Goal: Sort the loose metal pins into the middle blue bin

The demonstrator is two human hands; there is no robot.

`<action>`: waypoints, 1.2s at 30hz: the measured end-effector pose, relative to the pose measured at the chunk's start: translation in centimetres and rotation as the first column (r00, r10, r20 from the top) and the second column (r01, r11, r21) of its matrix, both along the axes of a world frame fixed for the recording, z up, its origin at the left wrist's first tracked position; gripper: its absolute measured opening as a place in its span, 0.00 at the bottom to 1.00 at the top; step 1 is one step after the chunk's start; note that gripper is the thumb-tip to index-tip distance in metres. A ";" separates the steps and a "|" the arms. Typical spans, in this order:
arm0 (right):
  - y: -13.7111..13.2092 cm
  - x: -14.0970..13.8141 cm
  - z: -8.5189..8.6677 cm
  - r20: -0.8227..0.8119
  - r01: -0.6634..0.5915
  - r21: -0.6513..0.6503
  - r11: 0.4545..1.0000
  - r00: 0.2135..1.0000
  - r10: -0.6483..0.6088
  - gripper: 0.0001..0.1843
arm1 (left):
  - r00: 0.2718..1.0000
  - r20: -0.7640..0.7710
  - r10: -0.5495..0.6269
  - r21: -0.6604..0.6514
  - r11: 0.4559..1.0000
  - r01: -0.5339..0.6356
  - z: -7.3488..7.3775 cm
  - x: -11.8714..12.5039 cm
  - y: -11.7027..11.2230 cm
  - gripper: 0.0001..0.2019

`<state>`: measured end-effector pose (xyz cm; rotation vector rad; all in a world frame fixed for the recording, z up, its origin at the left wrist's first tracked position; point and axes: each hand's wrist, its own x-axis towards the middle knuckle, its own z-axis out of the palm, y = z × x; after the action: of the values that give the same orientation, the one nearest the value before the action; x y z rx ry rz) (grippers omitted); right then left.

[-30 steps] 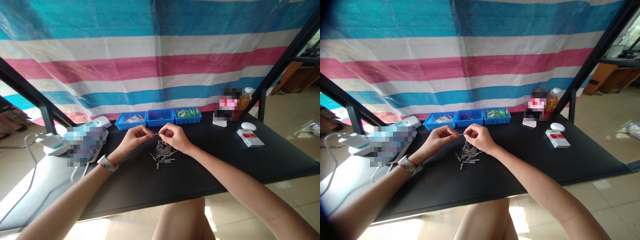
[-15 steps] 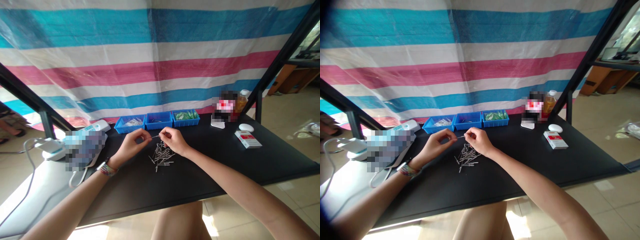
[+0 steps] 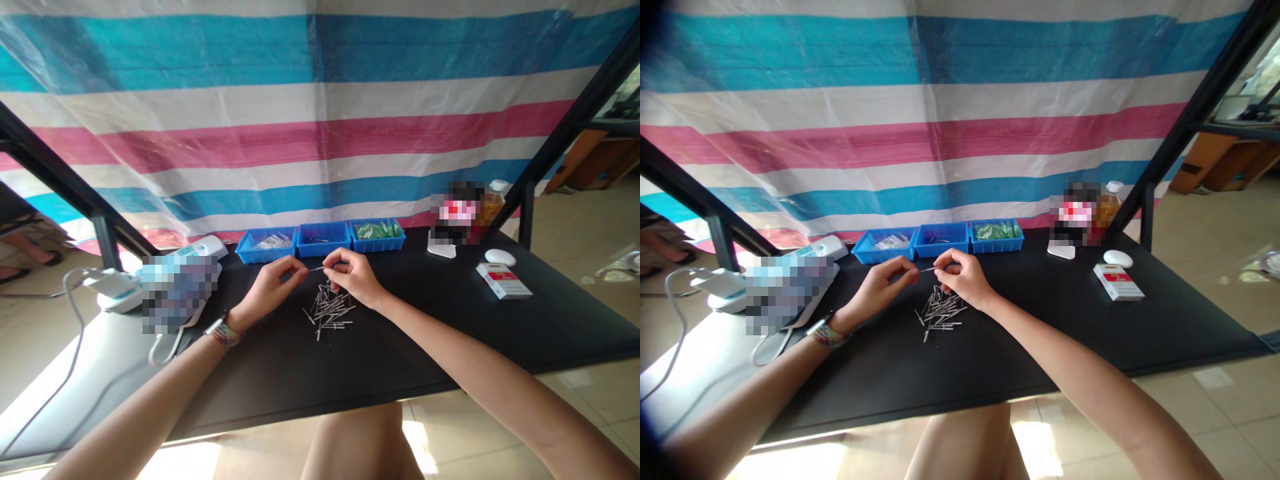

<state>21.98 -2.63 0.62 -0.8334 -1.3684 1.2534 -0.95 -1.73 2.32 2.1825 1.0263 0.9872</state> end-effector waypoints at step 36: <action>1.0 2.0 -0.3 0.328 0.067 0.306 0.950 0.929 -0.172 0.11 | 0.889 -0.134 -0.439 -0.379 0.851 0.363 1.0 -1.5 1.2 0.08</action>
<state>24.03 -1.60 0.30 -0.9469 -1.7101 0.8026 -2.48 -0.50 3.29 2.1093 0.7144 0.3490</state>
